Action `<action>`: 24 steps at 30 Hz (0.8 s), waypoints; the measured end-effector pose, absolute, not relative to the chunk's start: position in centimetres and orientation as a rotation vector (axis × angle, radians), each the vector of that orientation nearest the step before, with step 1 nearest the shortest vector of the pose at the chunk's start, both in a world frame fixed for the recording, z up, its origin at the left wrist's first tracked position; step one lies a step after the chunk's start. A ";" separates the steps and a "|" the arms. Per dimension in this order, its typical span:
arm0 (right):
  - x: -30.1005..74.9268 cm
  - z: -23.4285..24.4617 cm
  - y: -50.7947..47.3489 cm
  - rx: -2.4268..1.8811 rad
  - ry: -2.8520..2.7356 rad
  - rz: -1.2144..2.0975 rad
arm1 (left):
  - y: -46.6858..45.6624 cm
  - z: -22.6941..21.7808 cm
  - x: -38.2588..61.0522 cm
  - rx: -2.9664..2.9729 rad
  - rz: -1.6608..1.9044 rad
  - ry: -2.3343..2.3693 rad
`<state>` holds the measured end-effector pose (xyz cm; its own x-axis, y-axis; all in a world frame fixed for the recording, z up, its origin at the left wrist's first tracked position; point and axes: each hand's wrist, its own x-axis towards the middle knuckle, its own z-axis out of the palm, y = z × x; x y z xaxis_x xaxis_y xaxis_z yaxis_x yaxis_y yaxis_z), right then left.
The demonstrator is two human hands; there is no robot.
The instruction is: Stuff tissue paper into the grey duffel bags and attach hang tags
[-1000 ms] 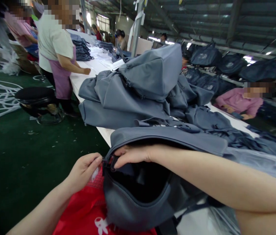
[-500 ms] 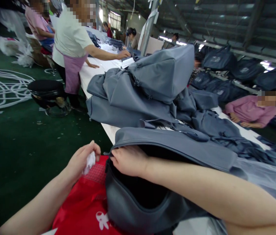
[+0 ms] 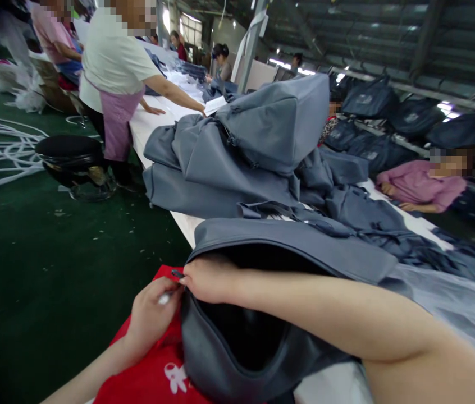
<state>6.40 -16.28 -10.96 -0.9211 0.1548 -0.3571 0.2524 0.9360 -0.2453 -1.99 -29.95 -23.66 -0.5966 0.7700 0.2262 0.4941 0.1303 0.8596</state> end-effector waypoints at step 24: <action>7.8 -6.6 -15.1 0.197 2.627 -0.209 | -28.9 -21.9 -3.9 1.179 1.289 2.247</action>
<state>7.82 -15.11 -6.60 -0.8674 0.1015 -0.4872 0.1772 0.9778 -0.1117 -3.90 -28.93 -21.95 -0.6211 0.7716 0.1373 0.5081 0.2631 0.8201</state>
